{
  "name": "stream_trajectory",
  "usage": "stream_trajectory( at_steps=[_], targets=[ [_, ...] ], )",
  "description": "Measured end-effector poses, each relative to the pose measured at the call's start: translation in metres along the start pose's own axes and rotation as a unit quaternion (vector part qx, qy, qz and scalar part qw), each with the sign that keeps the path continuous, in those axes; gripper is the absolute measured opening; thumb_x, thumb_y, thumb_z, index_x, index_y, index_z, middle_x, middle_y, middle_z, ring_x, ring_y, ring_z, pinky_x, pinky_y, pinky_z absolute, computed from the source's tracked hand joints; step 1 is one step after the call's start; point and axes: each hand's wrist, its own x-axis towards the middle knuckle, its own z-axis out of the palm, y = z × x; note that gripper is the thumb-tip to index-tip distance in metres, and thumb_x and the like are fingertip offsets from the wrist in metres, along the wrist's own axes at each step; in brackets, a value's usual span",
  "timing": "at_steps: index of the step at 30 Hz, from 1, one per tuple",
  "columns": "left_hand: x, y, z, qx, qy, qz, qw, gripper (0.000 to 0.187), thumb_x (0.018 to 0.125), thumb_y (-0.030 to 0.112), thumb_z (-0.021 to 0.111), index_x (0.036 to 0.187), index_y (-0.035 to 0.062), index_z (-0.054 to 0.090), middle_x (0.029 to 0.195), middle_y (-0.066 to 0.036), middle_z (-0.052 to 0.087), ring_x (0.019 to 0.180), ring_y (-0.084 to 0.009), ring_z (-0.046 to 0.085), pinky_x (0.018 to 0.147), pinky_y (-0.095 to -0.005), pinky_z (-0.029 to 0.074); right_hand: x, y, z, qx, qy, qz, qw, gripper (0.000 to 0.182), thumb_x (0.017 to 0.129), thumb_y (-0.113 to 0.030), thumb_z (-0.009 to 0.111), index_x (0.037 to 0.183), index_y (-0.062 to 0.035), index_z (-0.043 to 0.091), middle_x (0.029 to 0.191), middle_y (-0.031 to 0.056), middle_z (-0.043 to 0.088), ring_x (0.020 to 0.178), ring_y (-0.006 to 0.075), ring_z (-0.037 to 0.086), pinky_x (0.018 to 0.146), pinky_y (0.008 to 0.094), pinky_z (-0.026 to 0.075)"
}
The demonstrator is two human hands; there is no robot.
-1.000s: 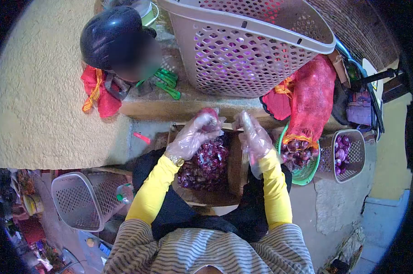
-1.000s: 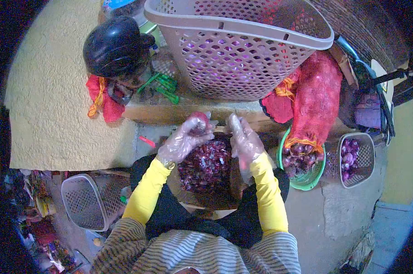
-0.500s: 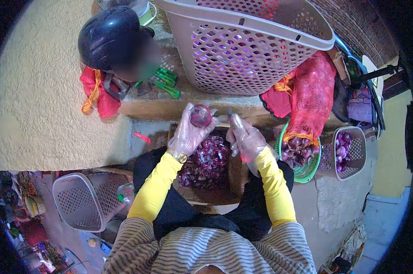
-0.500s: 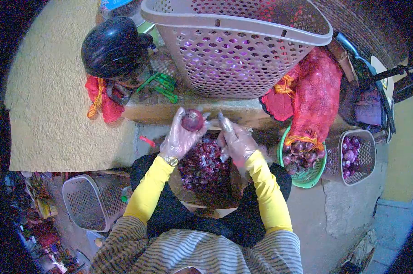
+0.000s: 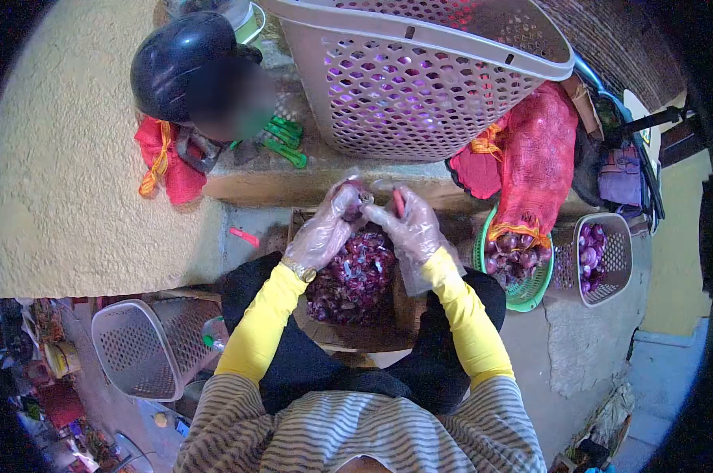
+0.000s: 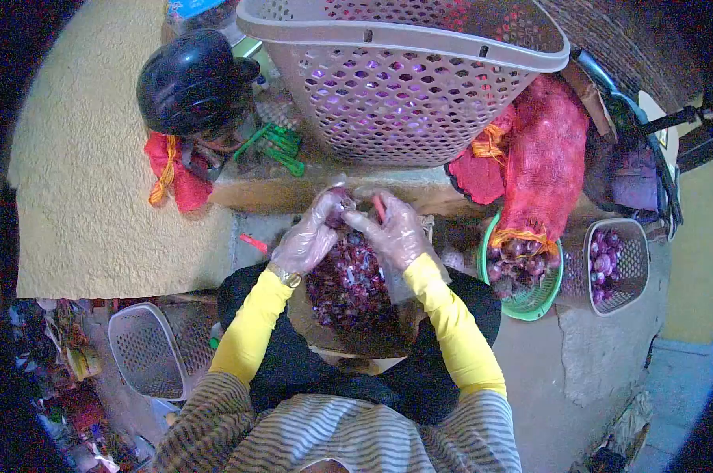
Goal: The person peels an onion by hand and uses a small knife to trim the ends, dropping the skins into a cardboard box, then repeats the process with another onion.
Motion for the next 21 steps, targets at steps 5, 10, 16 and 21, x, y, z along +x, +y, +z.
stream_trajectory(
  at_steps=[5, 10, 16, 21],
  targets=[
    [0.001, -0.012, -0.001, 0.001, -0.013, 0.018, 1.000, 0.047, 0.103, 0.025, 0.055, 0.146, 0.0134, 0.040, 0.135, -0.004, 0.050, 0.126, -0.0179, 0.048, 0.110, -0.0402, 0.040, 0.005, -0.027, 0.007, -0.152, 0.023, -0.114, 0.982, 0.031, 0.086, -0.026, 0.076, 0.087, 0.0021, 0.063, 0.075, 0.0159, 0.061, 0.072, 0.0275, 0.062, 0.070, 0.0422, 0.048],
    [-0.007, -0.008, -0.001, 0.033, -0.010, 0.021, 0.999, 0.050, 0.103, 0.019, 0.054, 0.149, 0.0148, 0.035, 0.145, -0.003, 0.044, 0.133, -0.0193, 0.044, 0.113, -0.0411, 0.037, 0.011, -0.015, 0.008, -0.242, 0.005, -0.127, 0.962, 0.026, 0.086, -0.022, 0.072, 0.088, 0.0031, 0.063, 0.076, 0.0218, 0.061, 0.074, 0.0395, 0.062, 0.071, 0.0441, 0.049],
    [0.000, -0.009, -0.003, 0.257, 0.019, 0.146, 0.955, 0.056, 0.098, 0.015, 0.058, 0.148, 0.0154, 0.033, 0.147, -0.004, 0.038, 0.131, -0.0191, 0.044, 0.113, -0.0426, 0.036, 0.009, -0.016, 0.021, -0.158, 0.041, -0.004, 0.987, 0.025, 0.092, -0.023, 0.068, 0.092, 0.0025, 0.067, 0.075, 0.0118, 0.065, 0.068, 0.0281, 0.063, 0.067, 0.0397, 0.050],
    [0.002, -0.011, -0.001, 0.116, -0.001, 0.132, 0.984, 0.058, 0.093, 0.019, 0.062, 0.144, 0.0150, 0.035, 0.144, -0.009, 0.041, 0.119, -0.0196, 0.053, 0.105, -0.0424, 0.044, 0.007, -0.020, 0.019, 0.239, 0.029, 0.195, 0.951, 0.020, 0.096, -0.022, 0.065, 0.105, -0.0054, 0.068, 0.082, -0.0017, 0.065, 0.064, 0.0064, 0.053, 0.056, 0.0206, 0.041]
  ],
)
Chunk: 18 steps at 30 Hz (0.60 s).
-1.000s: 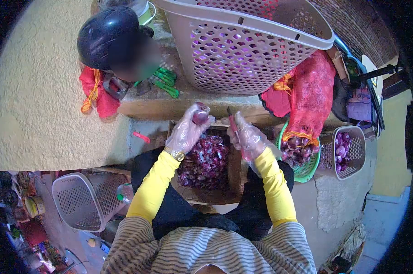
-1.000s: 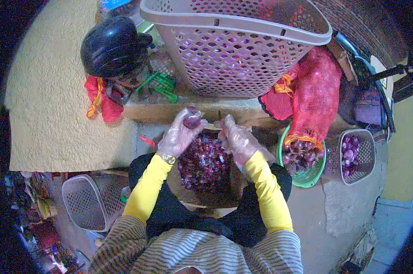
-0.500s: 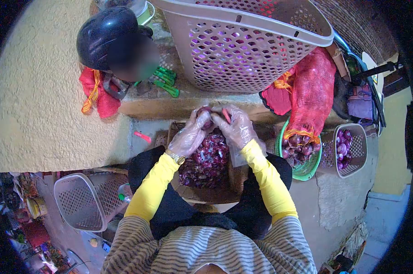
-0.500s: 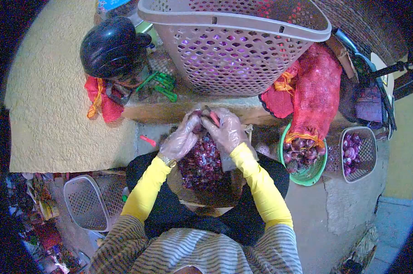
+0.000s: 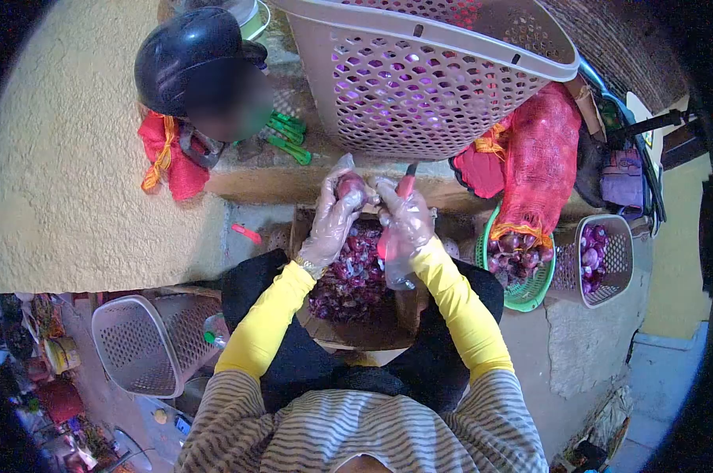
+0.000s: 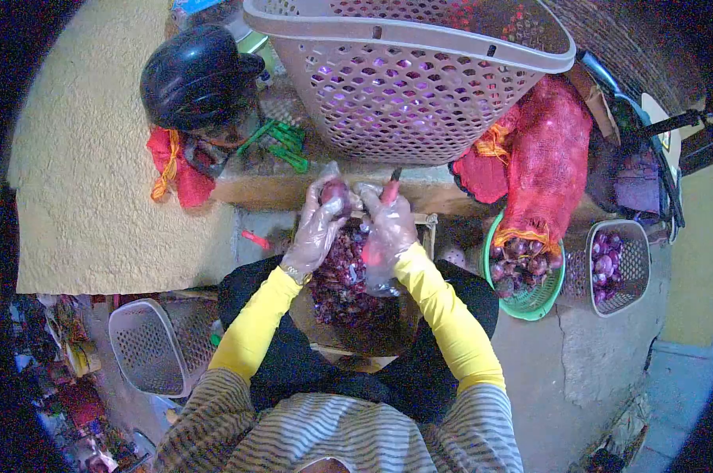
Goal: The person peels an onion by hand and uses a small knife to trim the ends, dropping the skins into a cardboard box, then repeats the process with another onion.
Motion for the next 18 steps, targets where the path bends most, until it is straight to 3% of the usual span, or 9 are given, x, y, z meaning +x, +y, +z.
stream_trajectory(
  at_steps=[1, 3, 7, 9, 10, 12, 16, 18],
  targets=[
    [0.002, -0.006, -0.004, 0.000, 0.000, 0.000, 1.000, 0.058, 0.093, 0.019, 0.062, 0.144, 0.0150, 0.035, 0.144, -0.009, 0.041, 0.119, -0.0196, 0.053, 0.105, -0.0424, 0.044, 0.005, 0.008, -0.005, 0.000, 0.000, 0.000, 1.000, 0.020, 0.096, -0.022, 0.065, 0.105, -0.0054, 0.068, 0.082, -0.0017, 0.065, 0.064, 0.0064, 0.053, 0.056, 0.0206, 0.041],
    [0.004, -0.011, -0.006, 0.148, 0.038, 0.099, 0.983, 0.055, 0.093, 0.017, 0.060, 0.142, 0.0138, 0.036, 0.138, -0.010, 0.047, 0.115, -0.0207, 0.056, 0.104, -0.0427, 0.045, 0.011, 0.021, -0.013, 0.231, -0.121, 0.063, 0.963, 0.022, 0.097, -0.020, 0.064, 0.114, -0.0072, 0.065, 0.090, -0.0027, 0.065, 0.065, 0.0047, 0.050, 0.056, 0.0186, 0.039],
    [-0.002, 0.009, 0.003, 0.039, 0.004, 0.034, 0.999, 0.056, 0.093, 0.013, 0.057, 0.144, 0.0115, 0.034, 0.137, -0.011, 0.050, 0.116, -0.0206, 0.056, 0.105, -0.0395, 0.044, 0.007, 0.021, -0.019, 0.252, -0.110, 0.085, 0.958, 0.024, 0.097, -0.018, 0.064, 0.118, -0.0079, 0.062, 0.095, -0.0026, 0.065, 0.066, 0.0038, 0.049, 0.055, 0.0187, 0.038],
    [0.000, 0.031, 0.007, 0.220, -0.048, -0.001, 0.974, 0.061, 0.093, 0.011, 0.062, 0.147, 0.0089, 0.033, 0.141, -0.012, 0.048, 0.119, -0.0199, 0.055, 0.107, -0.0378, 0.043, 0.006, 0.017, -0.019, 0.175, -0.071, 0.051, 0.981, 0.022, 0.097, -0.018, 0.065, 0.116, -0.0067, 0.064, 0.094, -0.0018, 0.066, 0.067, 0.0040, 0.050, 0.055, 0.0187, 0.038],
    [0.000, 0.030, 0.004, 0.219, -0.048, -0.001, 0.974, 0.061, 0.093, 0.011, 0.062, 0.147, 0.0089, 0.033, 0.141, -0.012, 0.048, 0.119, -0.0199, 0.055, 0.107, -0.0378, 0.043, 0.006, 0.014, -0.018, 0.174, -0.071, 0.052, 0.981, 0.022, 0.097, -0.018, 0.065, 0.116, -0.0067, 0.064, 0.094, -0.0018, 0.066, 0.067, 0.0040, 0.050, 0.055, 0.0187, 0.038],
    [0.001, 0.029, 0.002, 0.476, -0.067, 0.138, 0.866, 0.070, 0.091, 0.011, 0.070, 0.149, 0.0072, 0.031, 0.142, -0.013, 0.048, 0.120, -0.0192, 0.055, 0.108, -0.0377, 0.042, 0.004, 0.006, -0.017, 0.121, -0.060, 0.036, 0.990, 0.020, 0.098, -0.019, 0.064, 0.113, -0.0054, 0.066, 0.093, -0.0009, 0.068, 0.068, 0.0039, 0.052, 0.056, 0.0189, 0.038],
    [-0.003, 0.032, 0.007, 0.480, -0.035, 0.123, 0.868, 0.075, 0.089, 0.014, 0.075, 0.149, 0.0059, 0.032, 0.139, -0.015, 0.051, 0.116, -0.0201, 0.058, 0.107, -0.0394, 0.043, -0.007, -0.009, -0.006, 0.058, -0.052, 0.009, 0.997, 0.020, 0.099, -0.021, 0.064, 0.110, -0.0040, 0.067, 0.092, -0.0007, 0.068, 0.067, 0.0038, 0.052, 0.057, 0.0186, 0.038],
    [-0.003, 0.035, 0.007, 0.522, -0.019, 0.137, 0.842, 0.074, 0.088, 0.016, 0.076, 0.148, 0.0054, 0.033, 0.138, -0.017, 0.053, 0.114, -0.0238, 0.061, 0.105, -0.0397, 0.045, -0.016, -0.019, 0.005, -0.044, -0.028, -0.018, 0.998, 0.022, 0.099, -0.023, 0.063, 0.110, -0.0041, 0.067, 0.091, -0.0013, 0.068, 0.066, 0.0036, 0.051, 0.056, 0.0194, 0.038]
  ],
)
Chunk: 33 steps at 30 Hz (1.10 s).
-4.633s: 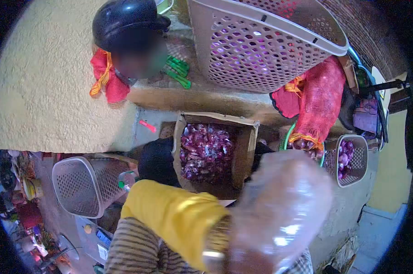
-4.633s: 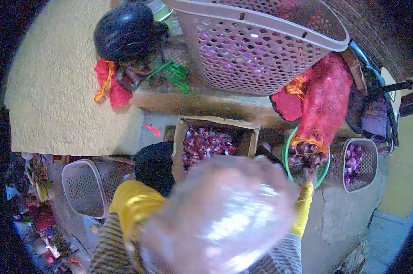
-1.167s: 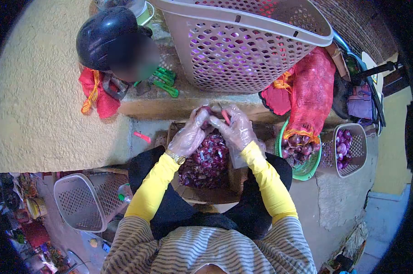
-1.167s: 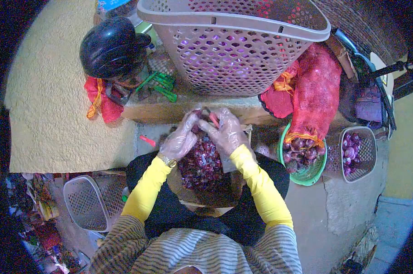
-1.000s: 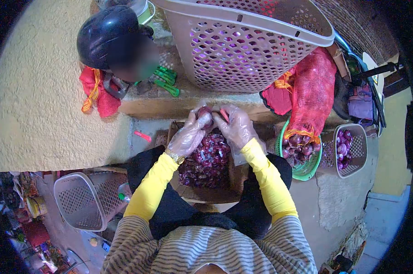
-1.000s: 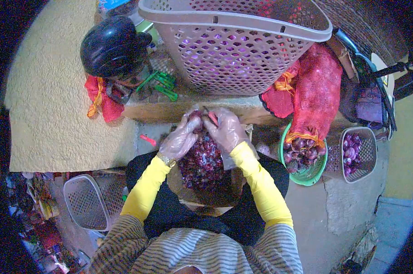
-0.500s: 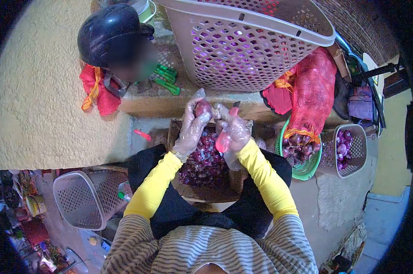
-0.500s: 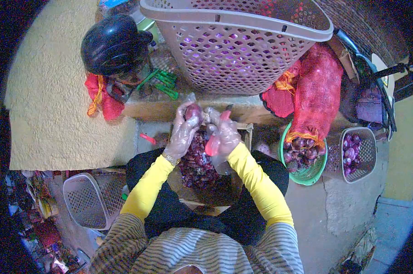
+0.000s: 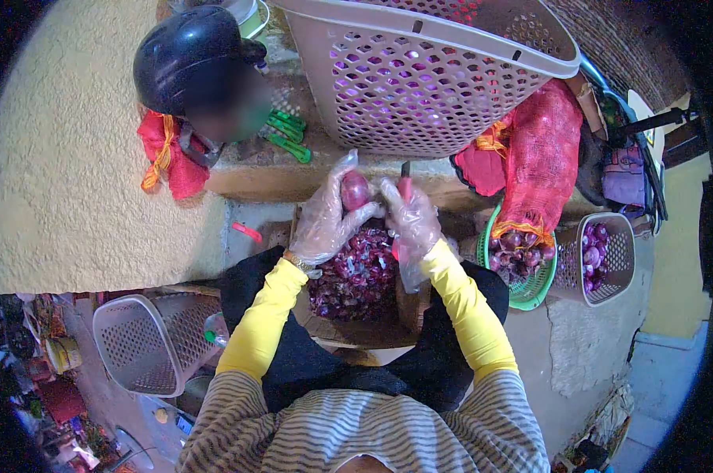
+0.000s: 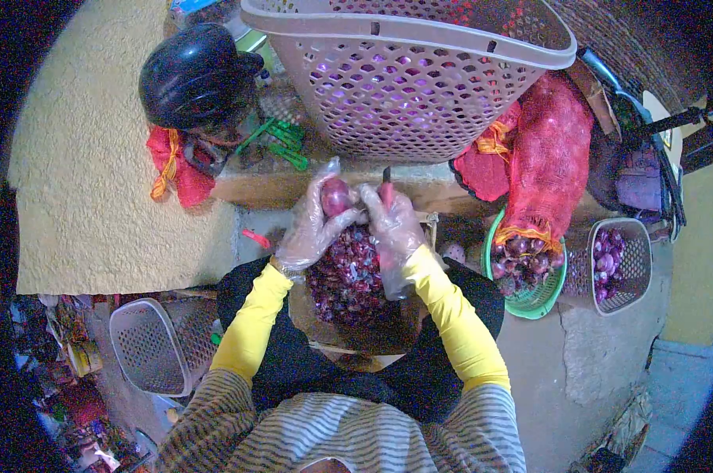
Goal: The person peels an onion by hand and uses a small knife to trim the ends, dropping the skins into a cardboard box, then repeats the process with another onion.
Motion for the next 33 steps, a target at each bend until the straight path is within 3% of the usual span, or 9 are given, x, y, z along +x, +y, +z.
stream_trajectory(
  at_steps=[3, 7, 9, 13, 18, 21, 28, 30, 33],
  targets=[
    [0.002, 0.007, -0.009, 0.079, -0.017, 0.047, 0.996, 0.074, 0.086, 0.027, 0.078, 0.141, 0.0030, 0.036, 0.147, -0.023, 0.046, 0.130, -0.0385, 0.052, 0.108, -0.0434, 0.042, 0.006, 0.011, -0.006, -0.042, 0.008, 0.022, 0.999, 0.022, 0.100, -0.025, 0.063, 0.109, -0.0051, 0.066, 0.090, -0.0034, 0.066, 0.067, 0.0033, 0.051, 0.055, 0.0191, 0.039],
    [0.002, 0.010, -0.007, 0.068, 0.021, 0.079, 0.994, 0.072, 0.085, 0.020, 0.079, 0.142, 0.0046, 0.038, 0.140, -0.021, 0.052, 0.117, -0.0310, 0.061, 0.105, -0.0416, 0.045, 0.008, 0.018, -0.015, 0.109, -0.054, 0.065, 0.991, 0.025, 0.100, -0.029, 0.062, 0.109, -0.0063, 0.066, 0.088, -0.0054, 0.063, 0.068, 0.0023, 0.050, 0.053, 0.0186, 0.038],
    [0.003, 0.009, -0.009, 0.049, 0.019, 0.101, 0.993, 0.070, 0.087, 0.025, 0.077, 0.139, 0.0021, 0.037, 0.147, -0.022, 0.046, 0.132, -0.0390, 0.050, 0.109, -0.0436, 0.041, 0.007, 0.017, -0.015, 0.189, -0.084, 0.108, 0.972, 0.027, 0.099, -0.033, 0.063, 0.109, -0.0081, 0.066, 0.087, -0.0073, 0.059, 0.068, 0.0014, 0.048, 0.052, 0.0178, 0.034],
    [0.000, 0.006, -0.007, -0.017, 0.034, 0.072, 0.997, 0.073, 0.086, 0.026, 0.078, 0.141, 0.0022, 0.037, 0.147, -0.021, 0.047, 0.132, -0.0382, 0.051, 0.110, -0.0431, 0.041, 0.014, 0.026, -0.018, 0.222, -0.124, 0.141, 0.957, 0.033, 0.101, -0.040, 0.059, 0.110, -0.0096, 0.066, 0.085, -0.0081, 0.056, 0.066, 0.0011, 0.045, 0.051, 0.0178, 0.032],
    [-0.003, 0.005, -0.019, 0.014, 0.015, 0.033, 0.999, 0.076, 0.085, 0.027, 0.079, 0.144, 0.0053, 0.036, 0.146, -0.021, 0.048, 0.128, -0.0370, 0.055, 0.106, -0.0432, 0.044, 0.000, 0.008, -0.005, 0.063, 0.037, 0.176, 0.982, 0.047, 0.104, -0.050, 0.046, 0.113, -0.0077, 0.065, 0.085, -0.0049, 0.055, 0.066, 0.0069, 0.045, 0.056, 0.0237, 0.039],
    [-0.003, 0.010, -0.025, 0.084, 0.034, 0.089, 0.992, 0.075, 0.084, 0.021, 0.078, 0.143, 0.0049, 0.035, 0.139, -0.021, 0.051, 0.124, -0.0281, 0.057, 0.106, -0.0406, 0.043, 0.008, 0.032, -0.031, 0.126, -0.042, 0.165, 0.977, 0.048, 0.104, -0.048, 0.046, 0.114, -0.0061, 0.065, 0.088, -0.0012, 0.056, 0.073, 0.0101, 0.049, 0.066, 0.0273, 0.043],
    [-0.007, 0.004, -0.027, 0.056, 0.002, 0.032, 0.998, 0.074, 0.085, 0.018, 0.077, 0.144, 0.0049, 0.034, 0.150, -0.022, 0.043, 0.132, -0.0334, 0.052, 0.111, -0.0420, 0.041, -0.038, 0.035, -0.027, 0.165, -0.056, 0.079, 0.982, 0.033, 0.102, -0.031, 0.057, 0.119, -0.0033, 0.062, 0.103, 0.0038, 0.062, 0.087, 0.0136, 0.058, 0.079, 0.0276, 0.049],
    [-0.007, 0.003, -0.027, 0.071, 0.020, 0.070, 0.995, 0.075, 0.084, 0.017, 0.078, 0.144, 0.0053, 0.034, 0.150, -0.021, 0.043, 0.131, -0.0332, 0.053, 0.110, -0.0418, 0.041, -0.044, 0.038, -0.025, 0.347, -0.024, 0.124, 0.929, 0.032, 0.101, -0.027, 0.060, 0.124, -0.0050, 0.060, 0.112, 0.0060, 0.063, 0.092, 0.0137, 0.061, 0.080, 0.0273, 0.051],
    [-0.006, -0.001, -0.026, 0.088, 0.040, 0.093, 0.991, 0.076, 0.082, 0.016, 0.080, 0.143, 0.0054, 0.035, 0.151, -0.021, 0.042, 0.131, -0.0333, 0.053, 0.110, -0.0419, 0.041, -0.064, 0.056, -0.026, 0.423, -0.063, 0.158, 0.890, 0.032, 0.102, -0.030, 0.058, 0.128, -0.0111, 0.059, 0.117, 0.0060, 0.064, 0.092, 0.0133, 0.062, 0.079, 0.0274, 0.053]
  ],
)
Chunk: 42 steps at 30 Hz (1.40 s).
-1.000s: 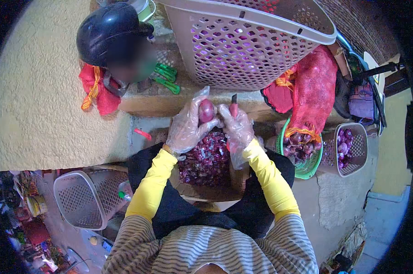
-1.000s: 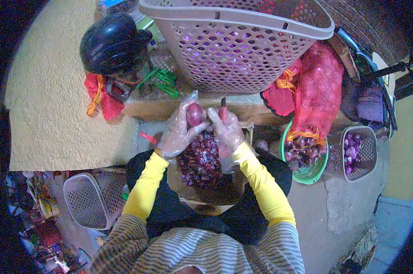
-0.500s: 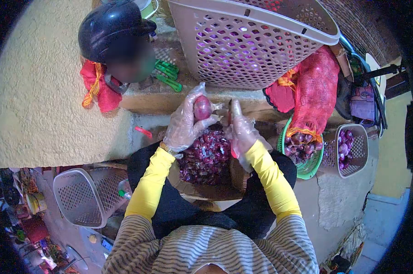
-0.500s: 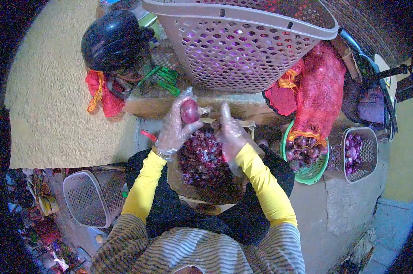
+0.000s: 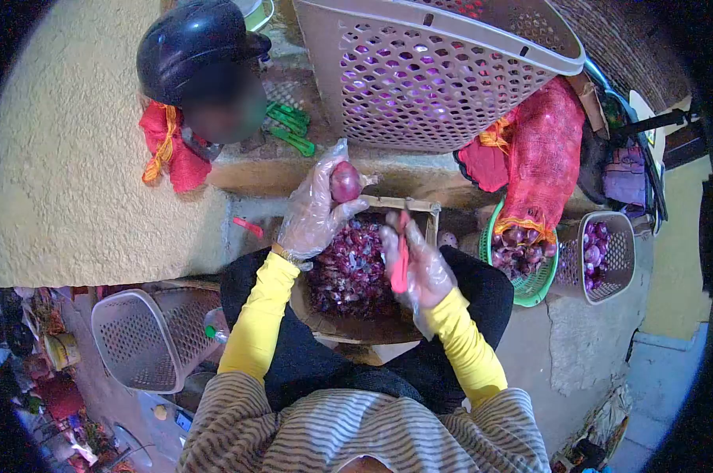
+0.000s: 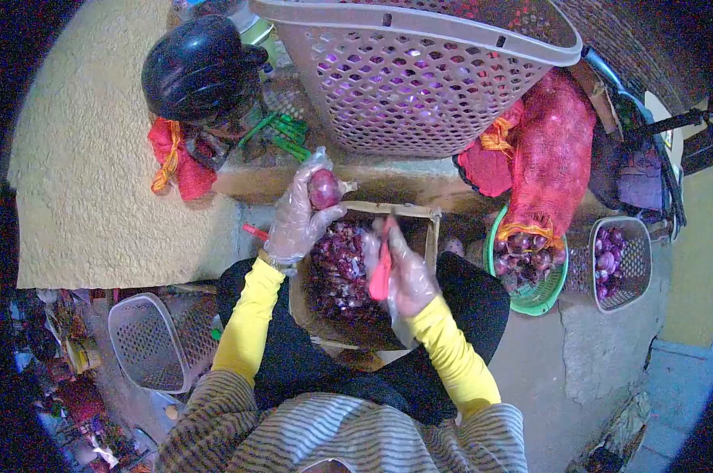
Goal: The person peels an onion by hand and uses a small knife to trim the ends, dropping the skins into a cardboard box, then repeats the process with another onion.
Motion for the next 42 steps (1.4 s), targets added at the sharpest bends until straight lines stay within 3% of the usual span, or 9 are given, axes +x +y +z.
stream_trajectory(
  at_steps=[3, 10, 15, 17, 18, 21, 33, 36, 42],
  targets=[
    [0.000, -0.001, 0.001, -0.044, -0.011, -0.010, 0.999, 0.076, 0.080, 0.017, 0.081, 0.141, 0.0053, 0.036, 0.152, -0.022, 0.041, 0.131, -0.0335, 0.053, 0.111, -0.0424, 0.040, -0.010, 0.008, -0.004, 0.041, -0.026, 0.041, 0.998, 0.031, 0.103, -0.029, 0.056, 0.131, -0.0154, 0.058, 0.118, 0.0048, 0.063, 0.092, 0.0139, 0.063, 0.078, 0.0282, 0.054],
    [0.004, 0.013, -0.002, -0.058, -0.014, -0.028, 0.998, 0.076, 0.081, 0.017, 0.081, 0.141, 0.0048, 0.036, 0.152, -0.021, 0.041, 0.132, -0.0330, 0.052, 0.111, -0.0417, 0.040, -0.016, 0.011, 0.037, -0.333, -0.015, -0.171, 0.927, 0.065, 0.103, -0.012, 0.050, 0.159, -0.0117, 0.016, 0.113, 0.0040, 0.056, 0.084, 0.0116, 0.058, 0.081, 0.0292, 0.053],
    [0.003, 0.007, 0.003, -0.010, 0.003, -0.008, 1.000, 0.078, 0.080, 0.020, 0.081, 0.141, 0.0037, 0.036, 0.152, -0.022, 0.042, 0.131, -0.0346, 0.052, 0.110, -0.0426, 0.041, -0.013, 0.017, 0.025, -0.483, 0.038, -0.188, 0.854, 0.062, 0.104, -0.014, 0.045, 0.159, -0.0052, 0.016, 0.123, 0.0079, 0.056, 0.078, 0.0077, 0.054, 0.065, 0.0231, 0.049],
    [0.003, 0.010, 0.003, -0.034, -0.001, -0.022, 0.999, 0.078, 0.080, 0.021, 0.081, 0.141, 0.0035, 0.036, 0.151, -0.022, 0.042, 0.132, -0.0351, 0.052, 0.110, -0.0427, 0.041, 0.000, 0.015, 0.015, -0.679, 0.004, -0.403, 0.613, 0.062, 0.102, -0.006, 0.042, 0.159, -0.0036, 0.016, 0.124, 0.0092, 0.054, 0.074, 0.0076, 0.048, 0.063, 0.0217, 0.046],
    [0.003, 0.012, 0.003, -0.058, -0.003, -0.036, 0.998, 0.078, 0.080, 0.021, 0.081, 0.141, 0.0032, 0.037, 0.151, -0.022, 0.043, 0.132, -0.0356, 0.051, 0.111, -0.0428, 0.040, -0.002, 0.014, 0.021, -0.663, -0.001, -0.389, 0.639, 0.061, 0.100, -0.001, 0.044, 0.155, 0.0023, 0.020, 0.154, 0.0265, 0.038, 0.138, 0.0338, 0.046, 0.110, 0.0372, 0.038],
    [0.003, 0.010, 0.003, 0.030, 0.018, 0.017, 0.999, 0.084, 0.081, 0.025, 0.081, 0.146, 0.0038, 0.032, 0.146, -0.023, 0.046, 0.130, -0.0388, 0.051, 0.108, -0.0447, 0.042, -0.008, 0.013, 0.040, -0.725, 0.003, -0.452, 0.521, 0.062, 0.099, 0.002, 0.044, 0.156, 0.0017, 0.019, 0.152, 0.0260, 0.040, 0.141, 0.0345, 0.042, 0.112, 0.0372, 0.036],
    [0.002, 0.011, 0.003, 0.032, 0.015, 0.003, 0.999, 0.086, 0.081, 0.028, 0.081, 0.147, 0.0030, 0.032, 0.147, -0.022, 0.045, 0.131, -0.0384, 0.050, 0.109, -0.0441, 0.041, 0.003, 0.025, 0.047, -0.659, -0.037, -0.383, 0.646, 0.062, 0.097, 0.007, 0.042, 0.155, 0.0025, 0.021, 0.153, 0.0252, 0.039, 0.145, 0.0306, 0.036, 0.117, 0.0381, 0.029],
    [0.001, 0.010, 0.005, 0.040, 0.019, 0.013, 0.999, 0.085, 0.081, 0.028, 0.081, 0.147, 0.0025, 0.032, 0.147, -0.022, 0.045, 0.131, -0.0383, 0.050, 0.109, -0.0443, 0.041, -0.005, 0.025, 0.056, -0.728, -0.010, -0.377, 0.572, 0.066, 0.096, 0.010, 0.042, 0.157, 0.0015, 0.016, 0.155, 0.0256, 0.034, 0.146, 0.0307, 0.033, 0.118, 0.0384, 0.028],
    [0.000, 0.015, 0.011, 0.027, 0.025, -0.027, 0.999, 0.082, 0.082, 0.025, 0.080, 0.146, 0.0021, 0.034, 0.146, -0.022, 0.047, 0.130, -0.0388, 0.050, 0.109, -0.0444, 0.041, -0.005, 0.032, 0.052, -0.737, 0.000, -0.366, 0.569, 0.068, 0.095, 0.009, 0.044, 0.156, 0.0034, 0.013, 0.154, 0.0284, 0.032, 0.146, 0.0350, 0.034, 0.118, 0.0369, 0.029]
  ],
)
